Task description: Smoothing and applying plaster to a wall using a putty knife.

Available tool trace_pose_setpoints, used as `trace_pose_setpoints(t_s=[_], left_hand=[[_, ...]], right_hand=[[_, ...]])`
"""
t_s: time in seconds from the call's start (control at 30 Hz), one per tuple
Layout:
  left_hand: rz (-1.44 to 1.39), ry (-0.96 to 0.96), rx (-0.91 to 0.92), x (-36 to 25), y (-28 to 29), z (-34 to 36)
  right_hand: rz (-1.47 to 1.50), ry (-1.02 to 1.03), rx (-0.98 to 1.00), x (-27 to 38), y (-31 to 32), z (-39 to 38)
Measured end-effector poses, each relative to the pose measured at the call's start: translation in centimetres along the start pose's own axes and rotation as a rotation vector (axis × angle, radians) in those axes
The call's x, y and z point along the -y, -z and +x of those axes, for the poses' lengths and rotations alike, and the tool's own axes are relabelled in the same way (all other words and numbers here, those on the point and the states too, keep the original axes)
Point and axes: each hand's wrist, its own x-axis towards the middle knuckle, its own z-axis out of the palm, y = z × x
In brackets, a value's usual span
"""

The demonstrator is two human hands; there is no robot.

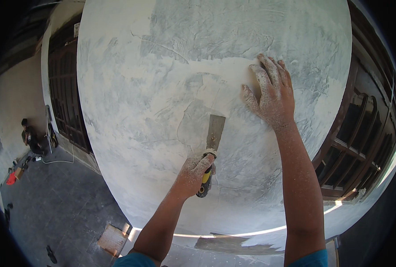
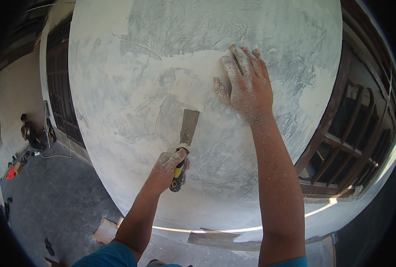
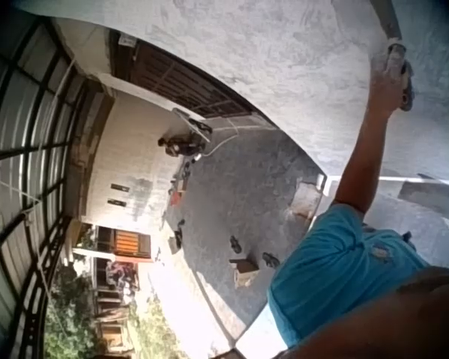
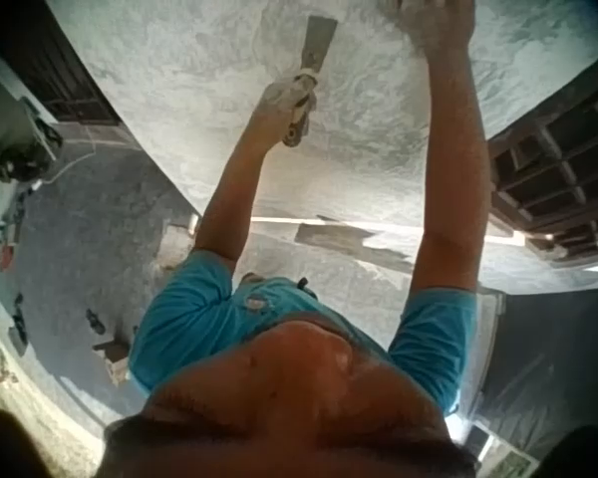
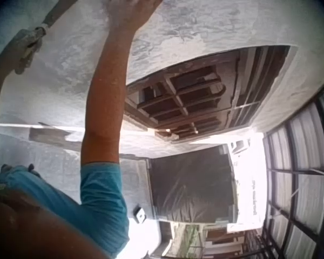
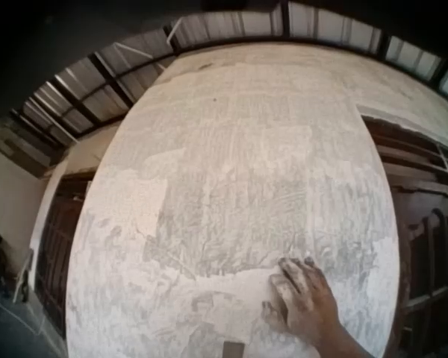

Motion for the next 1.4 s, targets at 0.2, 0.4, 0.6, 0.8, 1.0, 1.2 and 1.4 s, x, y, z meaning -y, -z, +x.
trace_pose_setpoints(t_s=[0.2, 0.4, 0.6, 0.8, 1.0, 1.2, 1.4], left_hand=[[-0.01, -0.059, -0.021, 0.4, -0.5, 0.5], [0.052, -0.028, -0.003, -0.2, 0.3, 0.9], [0.064, -0.014, 0.0, 0.0, 0.7, 0.9], [0.079, 0.005, 0.021, 1.2, 1.7, -0.2], [0.104, 0.014, 0.133, -0.6, 2.9, 0.7], [0.176, 0.061, 0.121, 1.8, 4.4, -0.7], [0.32, -0.015, 0.104, 3.9, 5.0, -0.7]], right_hand=[[0.003, -0.004, -0.012, -0.1, 0.1, 0.0], [0.019, -0.011, -0.01, 0.0, 0.2, 0.0], [0.008, -0.037, 0.018, 0.0, 0.1, -0.2], [-0.01, -0.05, 0.022, 0.5, 0.4, -0.2], [-0.045, -0.108, 0.057, 0.6, 0.6, -0.2], [-0.075, -0.164, 0.07, 1.3, 0.5, -0.6], [-0.107, -0.195, 0.057, 1.8, 0.3, -1.2]])
